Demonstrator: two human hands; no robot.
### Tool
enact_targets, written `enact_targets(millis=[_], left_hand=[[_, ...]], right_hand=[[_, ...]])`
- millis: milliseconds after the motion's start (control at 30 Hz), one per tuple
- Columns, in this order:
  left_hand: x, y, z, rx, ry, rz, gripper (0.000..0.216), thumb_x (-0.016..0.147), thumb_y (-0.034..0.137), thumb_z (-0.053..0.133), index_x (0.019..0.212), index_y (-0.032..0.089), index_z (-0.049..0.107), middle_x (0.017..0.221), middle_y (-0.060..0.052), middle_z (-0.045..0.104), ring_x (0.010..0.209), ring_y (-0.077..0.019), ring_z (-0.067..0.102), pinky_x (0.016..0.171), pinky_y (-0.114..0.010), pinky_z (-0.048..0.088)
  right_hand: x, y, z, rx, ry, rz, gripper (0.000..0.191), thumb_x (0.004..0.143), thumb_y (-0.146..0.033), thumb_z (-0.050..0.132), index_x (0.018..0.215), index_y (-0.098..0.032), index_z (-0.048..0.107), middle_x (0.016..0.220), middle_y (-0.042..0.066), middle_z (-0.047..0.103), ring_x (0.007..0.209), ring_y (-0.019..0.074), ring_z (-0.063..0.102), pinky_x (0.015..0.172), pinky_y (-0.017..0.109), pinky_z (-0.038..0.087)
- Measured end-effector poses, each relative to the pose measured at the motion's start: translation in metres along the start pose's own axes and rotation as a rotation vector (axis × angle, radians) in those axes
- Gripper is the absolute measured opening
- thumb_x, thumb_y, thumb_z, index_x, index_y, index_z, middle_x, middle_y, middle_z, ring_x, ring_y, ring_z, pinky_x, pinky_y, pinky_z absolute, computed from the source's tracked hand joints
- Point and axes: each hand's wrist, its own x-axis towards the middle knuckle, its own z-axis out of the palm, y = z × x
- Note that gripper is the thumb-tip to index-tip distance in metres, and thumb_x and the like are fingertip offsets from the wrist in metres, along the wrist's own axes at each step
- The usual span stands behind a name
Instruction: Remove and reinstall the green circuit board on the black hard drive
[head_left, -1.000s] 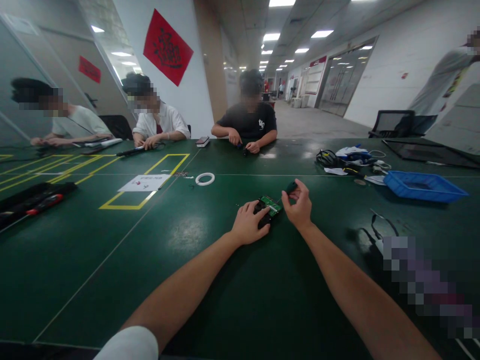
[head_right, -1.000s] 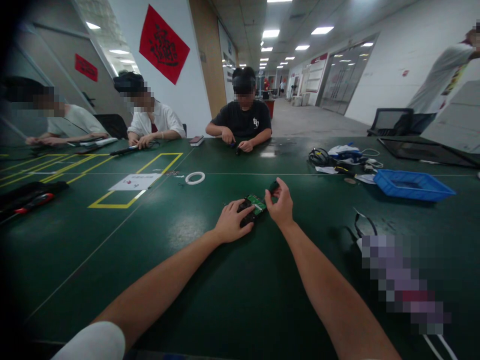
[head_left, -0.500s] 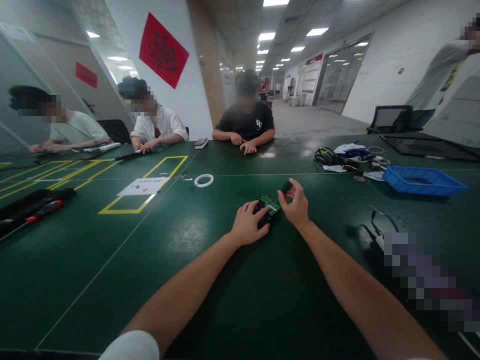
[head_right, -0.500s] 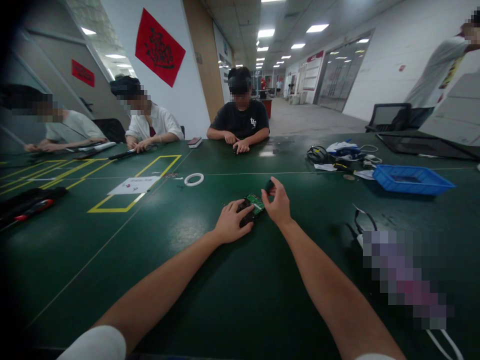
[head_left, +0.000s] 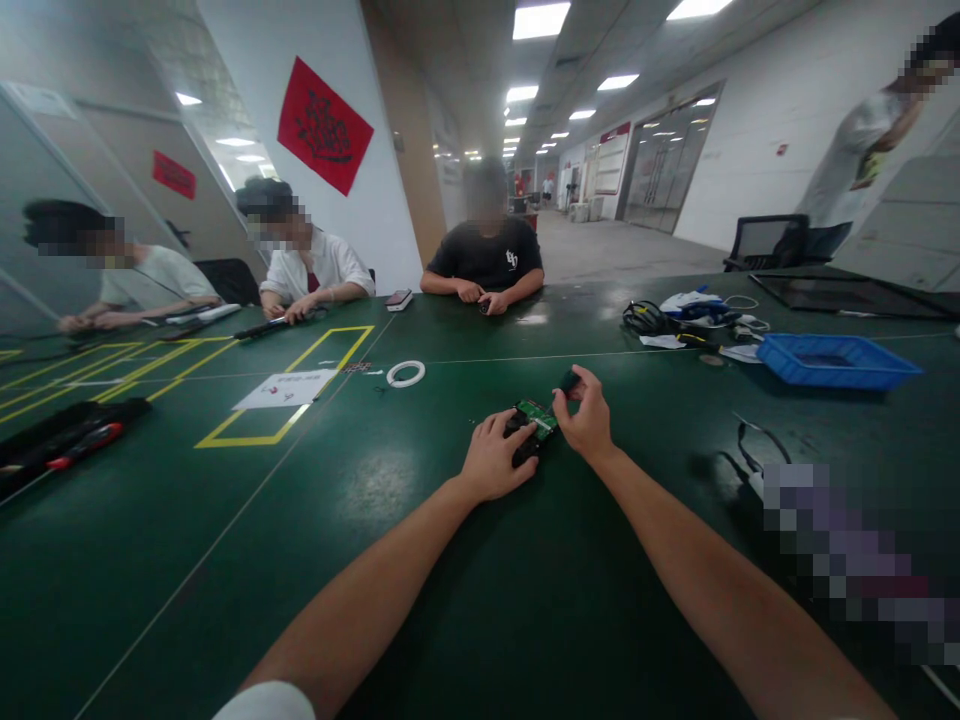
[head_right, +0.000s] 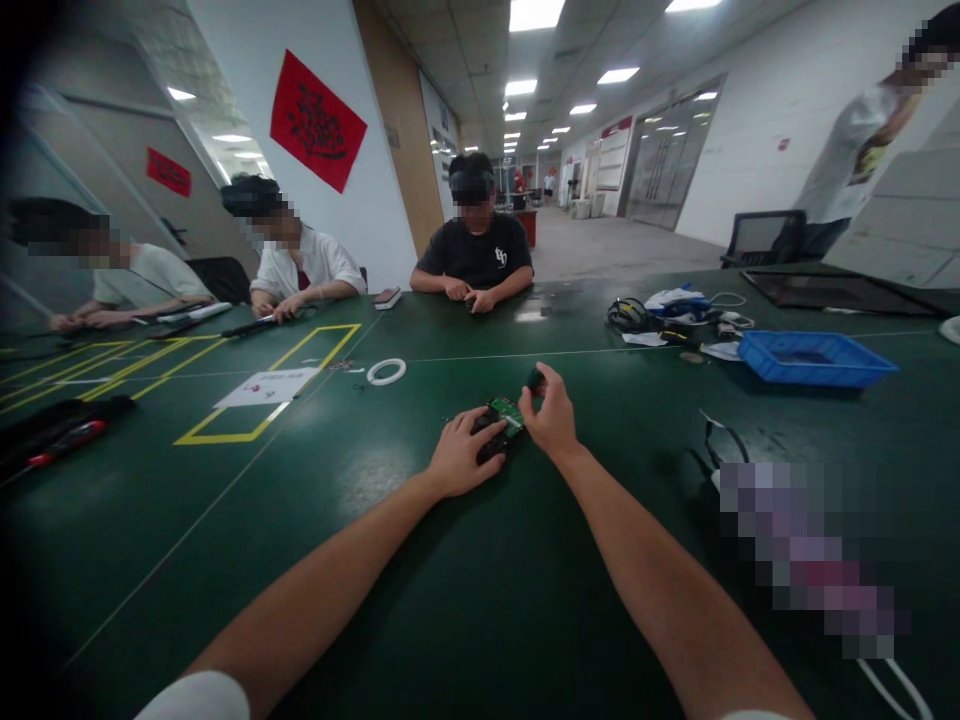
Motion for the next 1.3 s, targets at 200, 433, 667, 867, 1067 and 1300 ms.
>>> enact_targets(millis=[200,433,667,867,1067,1300], left_hand=[[-0.0002,0.0011,-0.0007,0.010,0.000,-0.008,0.063,0.084,0.052,0.065,0.144,0.036,0.053,0.156,-0.007,0.035,0.137,-0.0373,0.034,0.108,-0.057,0.034],[0.0001,0.0041,-0.0042,0.003,-0.009,-0.008,0.063,0.084,0.051,0.065,0.144,0.035,0.053,0.155,-0.007,0.036,0.138,-0.0368,0.034,0.109,-0.057,0.033],[0.0005,0.0058,-0.0055,-0.016,-0.003,-0.017,0.064,0.083,0.049,0.068,0.143,0.034,0.052,0.154,-0.007,0.037,0.138,-0.0364,0.034,0.110,-0.057,0.033],[0.0001,0.0063,-0.0052,0.008,0.008,-0.019,0.063,0.083,0.050,0.067,0.142,0.033,0.053,0.153,-0.007,0.038,0.137,-0.0359,0.035,0.110,-0.057,0.033],[-0.0002,0.0064,-0.0062,0.013,0.004,-0.011,0.063,0.084,0.051,0.065,0.143,0.033,0.053,0.153,-0.008,0.038,0.138,-0.0359,0.034,0.110,-0.057,0.034],[0.0001,0.0061,-0.0074,-0.002,-0.001,-0.019,0.062,0.084,0.051,0.065,0.142,0.032,0.053,0.153,-0.008,0.038,0.139,-0.0357,0.034,0.111,-0.056,0.033]], right_hand=[[0.0015,-0.0030,-0.0030,-0.067,-0.005,-0.040,0.053,0.093,-0.039,0.061,0.141,-0.022,0.043,0.115,0.012,0.060,0.083,0.0221,0.066,0.078,0.044,0.061],[0.0017,-0.0076,-0.0013,0.002,-0.030,-0.030,0.052,0.098,-0.038,0.054,0.145,-0.021,0.038,0.124,0.015,0.060,0.095,0.0231,0.068,0.087,0.044,0.060],[0.0012,-0.0080,-0.0018,-0.041,-0.051,-0.060,0.053,0.097,-0.035,0.055,0.146,-0.022,0.038,0.121,0.015,0.058,0.098,0.0246,0.066,0.087,0.047,0.061],[0.0014,-0.0080,-0.0004,-0.047,-0.005,-0.039,0.054,0.096,-0.034,0.058,0.145,-0.021,0.037,0.125,0.015,0.058,0.093,0.0231,0.068,0.083,0.044,0.062],[0.0013,-0.0068,-0.0017,-0.078,-0.034,-0.091,0.054,0.094,-0.031,0.058,0.144,-0.022,0.039,0.121,0.015,0.056,0.095,0.0248,0.064,0.083,0.047,0.061],[0.0004,-0.0071,-0.0013,-0.088,-0.027,-0.066,0.055,0.093,-0.034,0.060,0.143,-0.023,0.039,0.116,0.012,0.057,0.083,0.0217,0.064,0.077,0.044,0.061]])
